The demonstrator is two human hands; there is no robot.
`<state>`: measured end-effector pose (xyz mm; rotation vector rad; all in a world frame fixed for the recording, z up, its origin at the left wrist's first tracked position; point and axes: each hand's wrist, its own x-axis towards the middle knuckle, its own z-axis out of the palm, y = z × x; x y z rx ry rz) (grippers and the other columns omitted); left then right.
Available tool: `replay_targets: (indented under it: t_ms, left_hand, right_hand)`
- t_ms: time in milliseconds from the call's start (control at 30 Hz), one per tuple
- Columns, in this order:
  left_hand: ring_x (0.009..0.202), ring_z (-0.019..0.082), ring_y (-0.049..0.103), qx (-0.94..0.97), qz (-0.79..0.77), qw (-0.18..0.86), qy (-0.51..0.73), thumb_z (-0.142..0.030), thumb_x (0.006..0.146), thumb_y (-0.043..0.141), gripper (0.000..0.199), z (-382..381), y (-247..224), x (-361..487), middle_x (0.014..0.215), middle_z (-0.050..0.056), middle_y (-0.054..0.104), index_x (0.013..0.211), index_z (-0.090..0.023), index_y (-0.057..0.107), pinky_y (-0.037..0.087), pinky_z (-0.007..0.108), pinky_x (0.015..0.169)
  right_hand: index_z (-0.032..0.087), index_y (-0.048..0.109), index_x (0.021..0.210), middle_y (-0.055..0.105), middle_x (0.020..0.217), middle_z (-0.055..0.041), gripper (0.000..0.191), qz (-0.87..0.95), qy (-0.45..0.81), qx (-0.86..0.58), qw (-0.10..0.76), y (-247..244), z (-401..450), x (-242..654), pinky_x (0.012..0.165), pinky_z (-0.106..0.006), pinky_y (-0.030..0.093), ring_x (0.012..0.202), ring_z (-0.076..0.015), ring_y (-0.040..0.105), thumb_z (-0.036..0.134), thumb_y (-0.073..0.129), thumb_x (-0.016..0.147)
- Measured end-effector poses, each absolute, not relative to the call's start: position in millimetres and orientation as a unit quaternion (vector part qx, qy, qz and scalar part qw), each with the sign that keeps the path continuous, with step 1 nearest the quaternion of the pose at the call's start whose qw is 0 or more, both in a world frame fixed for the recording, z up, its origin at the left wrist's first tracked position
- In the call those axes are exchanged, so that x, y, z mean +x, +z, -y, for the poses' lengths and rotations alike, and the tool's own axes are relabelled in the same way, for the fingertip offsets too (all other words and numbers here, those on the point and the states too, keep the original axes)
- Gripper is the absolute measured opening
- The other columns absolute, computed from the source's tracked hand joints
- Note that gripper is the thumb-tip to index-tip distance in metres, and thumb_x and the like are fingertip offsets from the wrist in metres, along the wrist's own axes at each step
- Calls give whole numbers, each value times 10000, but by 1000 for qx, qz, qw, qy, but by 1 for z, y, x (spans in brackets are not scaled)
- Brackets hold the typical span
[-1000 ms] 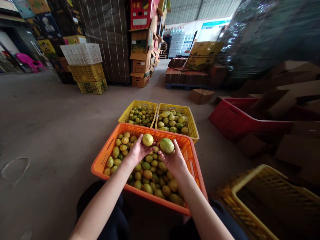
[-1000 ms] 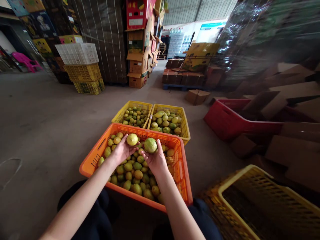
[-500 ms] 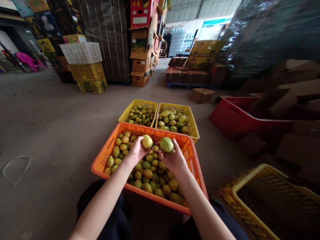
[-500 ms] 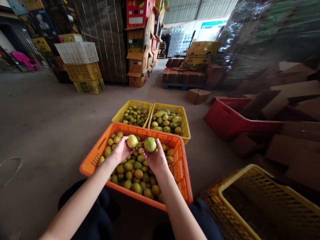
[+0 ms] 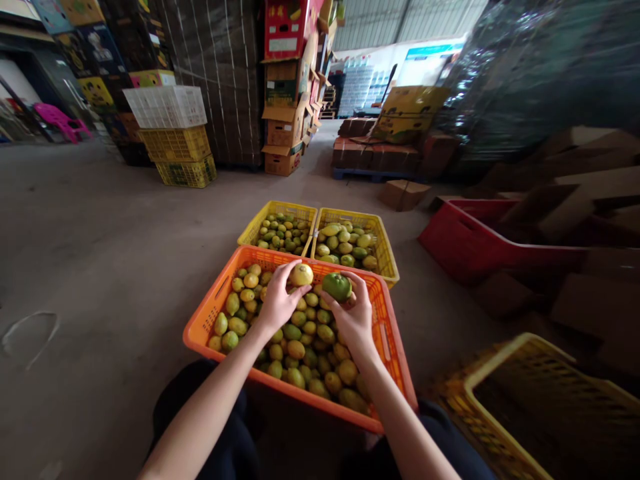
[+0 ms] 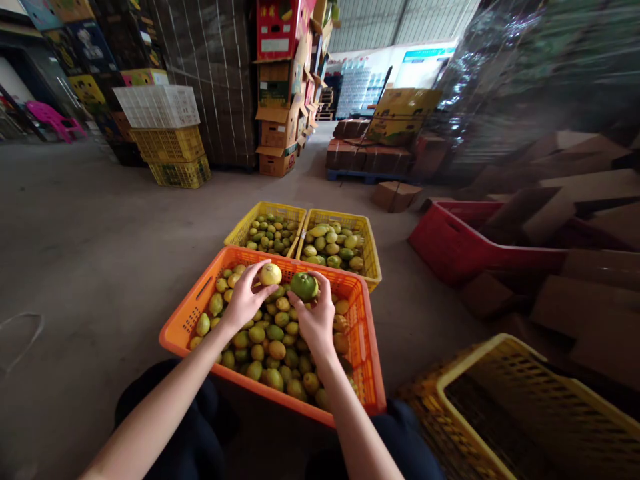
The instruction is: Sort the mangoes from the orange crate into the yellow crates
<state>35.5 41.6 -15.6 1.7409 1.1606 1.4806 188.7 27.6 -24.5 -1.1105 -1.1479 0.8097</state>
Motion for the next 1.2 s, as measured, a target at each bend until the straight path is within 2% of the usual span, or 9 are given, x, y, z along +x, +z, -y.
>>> replay_targets:
  t_ms: [433,567,667,767,867,1033,1100,1200]
  left_hand:
    - [1128,236,536,623,-429,337,560,-322,739,690,493,-44,-17,34,1227,110,551,1195,-205,548,440,386,975]
    - [1107,244,552,543,-407,455,576,-299,688,732,498,-42,-11,36,1213,104,565,1137,-190,547,468,397,943]
    - [1046,248,585,436,-365,589,574,-291,662,747,448,-40,-2,36,1140,81,601,1046,-184,542,507,424,880]
    - [993,243,613,358,-311,690,547,-298,699,700,389,-40,3,32,1101,73,620,1038,-179,551,505,449,881]
    - [1004,251,615,311,-289,740,521,-294,777,578,301,-40,5,28,1087,96,635,1046,-159,571,496,446,902]
    - [1035,269,600,276,-311,764,493,-358,857,411,361,-41,4,29,1065,123,648,1114,-148,554,516,460,858]
    - [1005,261,611,288,-313,761,490,-432,862,397,416,-41,4,30,1056,118,648,1144,-160,539,526,447,831]
    - [859,204,645,325,-332,743,483,-501,825,470,472,-43,6,29,1029,107,647,1146,-162,543,551,348,728]
  right_hand:
    - [252,493,1076,604,1002,-24,527,480,354,-491,635,-16,-24,185,773,-361,505,847,-186,614,323,755,625]
    - [250,483,1045,609,991,-9,548,430,396,-487,649,-12,-21,186,774,-336,506,857,-176,613,307,783,590]
    - [239,533,938,625,928,11,413,375,492,-456,640,-6,-19,188,745,-302,505,834,-162,610,306,768,606]
    - [229,571,864,638,897,11,287,319,601,-385,624,0,-21,191,690,-300,516,787,-162,615,294,727,632]
    - [228,596,899,661,907,-2,240,280,665,-325,612,3,-23,195,683,-332,531,810,-187,633,280,654,672]
    - [210,603,911,693,869,-31,226,207,705,-314,601,5,-23,196,674,-372,545,780,-227,664,312,580,710]
    - [214,605,916,697,839,-28,235,200,701,-327,601,5,-22,196,631,-358,547,712,-217,664,325,582,710]
    - [207,612,873,689,759,-31,237,213,698,-345,590,5,-23,197,539,-322,532,599,-191,636,392,564,732]
